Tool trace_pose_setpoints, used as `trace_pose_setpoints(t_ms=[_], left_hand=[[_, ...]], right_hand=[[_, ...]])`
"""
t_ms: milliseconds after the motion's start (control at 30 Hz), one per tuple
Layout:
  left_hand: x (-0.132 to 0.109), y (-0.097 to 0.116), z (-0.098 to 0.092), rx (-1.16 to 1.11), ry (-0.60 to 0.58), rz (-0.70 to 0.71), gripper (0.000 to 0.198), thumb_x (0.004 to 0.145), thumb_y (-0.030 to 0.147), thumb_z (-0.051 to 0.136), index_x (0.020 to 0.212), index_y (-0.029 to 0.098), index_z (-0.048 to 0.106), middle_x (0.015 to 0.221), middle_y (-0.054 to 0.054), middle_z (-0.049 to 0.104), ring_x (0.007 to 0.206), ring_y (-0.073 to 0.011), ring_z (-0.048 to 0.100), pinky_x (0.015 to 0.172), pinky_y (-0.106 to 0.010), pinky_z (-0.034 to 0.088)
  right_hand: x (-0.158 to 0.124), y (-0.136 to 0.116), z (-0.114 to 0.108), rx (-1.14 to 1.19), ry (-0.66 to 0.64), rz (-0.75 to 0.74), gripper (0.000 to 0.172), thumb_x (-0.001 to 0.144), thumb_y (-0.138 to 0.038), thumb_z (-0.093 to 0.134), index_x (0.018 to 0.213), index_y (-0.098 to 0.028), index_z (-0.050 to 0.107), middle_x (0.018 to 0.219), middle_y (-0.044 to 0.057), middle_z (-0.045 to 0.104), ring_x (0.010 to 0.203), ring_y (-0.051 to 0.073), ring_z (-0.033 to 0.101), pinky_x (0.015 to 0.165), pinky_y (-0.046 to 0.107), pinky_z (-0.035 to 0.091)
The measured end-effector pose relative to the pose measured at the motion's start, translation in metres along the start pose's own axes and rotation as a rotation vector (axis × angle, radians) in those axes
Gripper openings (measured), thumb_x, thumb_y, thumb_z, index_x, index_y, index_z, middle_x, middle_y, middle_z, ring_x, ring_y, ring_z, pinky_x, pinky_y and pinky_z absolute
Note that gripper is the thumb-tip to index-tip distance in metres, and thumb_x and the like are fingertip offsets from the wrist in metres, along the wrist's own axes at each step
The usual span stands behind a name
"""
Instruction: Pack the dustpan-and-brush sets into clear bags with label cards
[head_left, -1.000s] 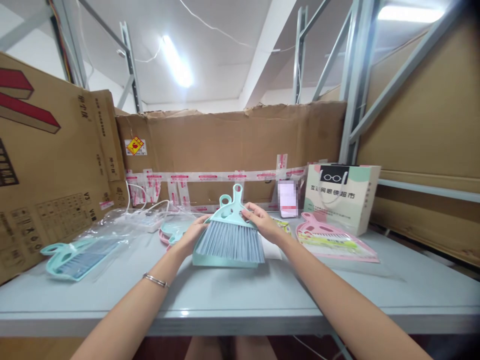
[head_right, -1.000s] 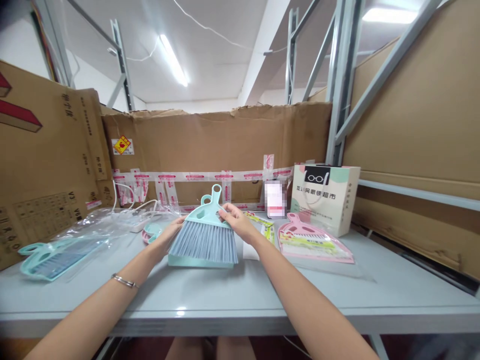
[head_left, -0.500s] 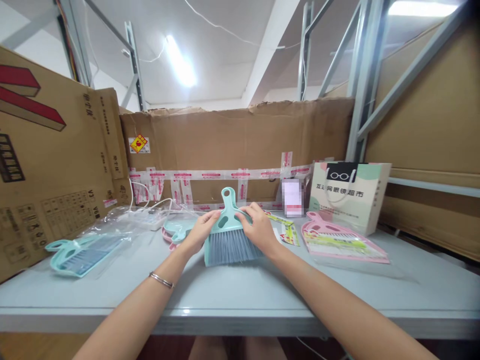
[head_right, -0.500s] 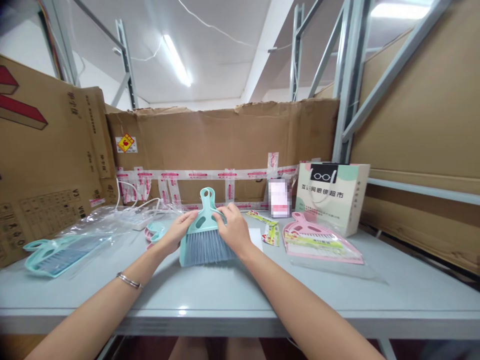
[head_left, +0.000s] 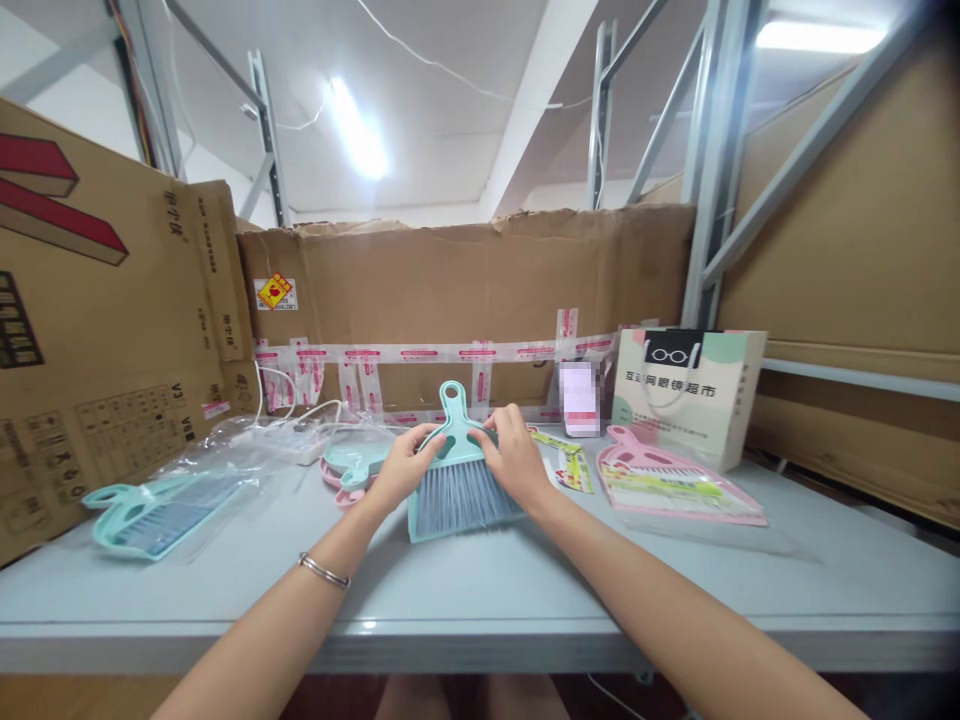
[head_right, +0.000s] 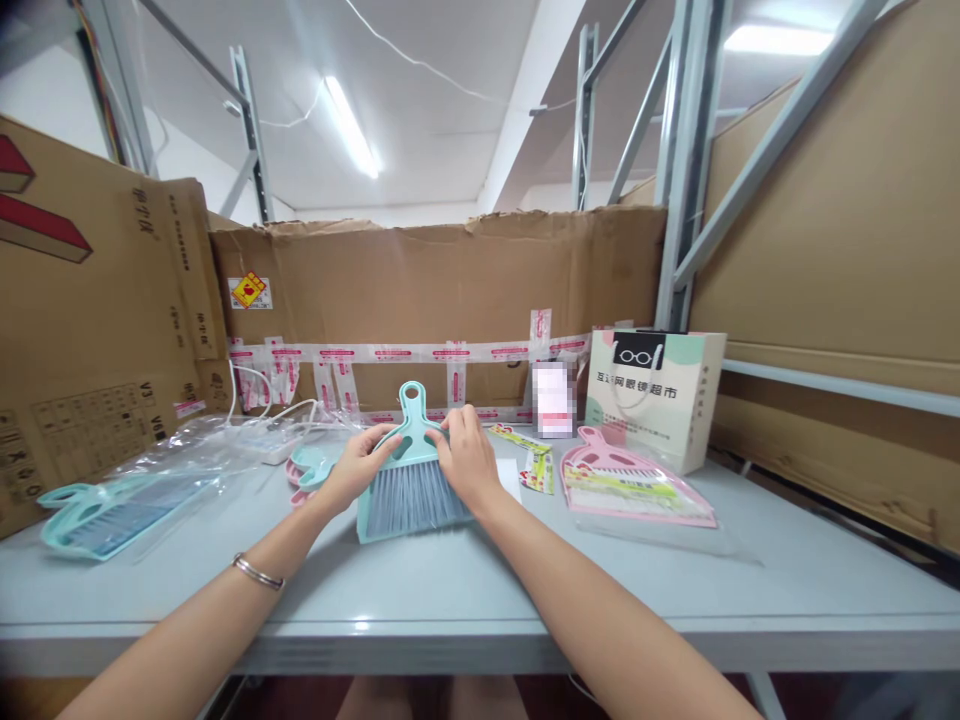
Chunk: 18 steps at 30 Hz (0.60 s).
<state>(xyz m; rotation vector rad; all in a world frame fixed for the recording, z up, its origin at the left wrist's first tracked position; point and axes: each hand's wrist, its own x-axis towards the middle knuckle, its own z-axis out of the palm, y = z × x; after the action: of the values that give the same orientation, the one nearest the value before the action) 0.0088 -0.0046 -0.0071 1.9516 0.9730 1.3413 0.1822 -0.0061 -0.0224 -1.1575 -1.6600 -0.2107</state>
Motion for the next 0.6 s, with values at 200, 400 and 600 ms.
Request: trace_pose_setpoints(t_ms=[200,400,600], left_hand=[[-0.001,0.002,-0.001,0.176,0.037,0.09,0.034,0.081,0.04,0.049,0.095,0.015,0.067,0.092,-0.004,0.069,0.084,-0.0199,0.059,0.077,-0.027,0.043],[-0.002,0.005,0.001,0.212,-0.021,0.116,0.034,0.082,0.038,0.049,0.098,0.016,0.069,0.097,-0.001,0.07,0.09,-0.0207,0.062,0.08,-0.027,0.045],[-0.003,0.007,0.008,0.204,-0.073,0.169,0.031,0.082,0.034,0.049,0.102,0.019,0.068,0.101,-0.002,0.07,0.097,-0.0214,0.062,0.084,-0.028,0.045]], right_hand=[[0.006,0.002,-0.001,0.338,-0.092,0.132,0.025,0.076,-0.041,0.054,0.089,-0.019,0.052,0.091,0.006,0.058,0.088,0.021,0.054,0.08,0.035,0.042],[0.021,0.0,-0.018,0.671,-0.447,0.326,0.04,0.072,-0.052,0.055,0.085,-0.016,0.064,0.085,0.004,0.065,0.08,0.018,0.057,0.073,0.03,0.043],[0.027,0.004,-0.024,0.855,-0.564,0.47,0.049,0.058,-0.056,0.068,0.081,-0.013,0.068,0.062,0.001,0.061,0.055,0.01,0.051,0.054,0.023,0.039]])
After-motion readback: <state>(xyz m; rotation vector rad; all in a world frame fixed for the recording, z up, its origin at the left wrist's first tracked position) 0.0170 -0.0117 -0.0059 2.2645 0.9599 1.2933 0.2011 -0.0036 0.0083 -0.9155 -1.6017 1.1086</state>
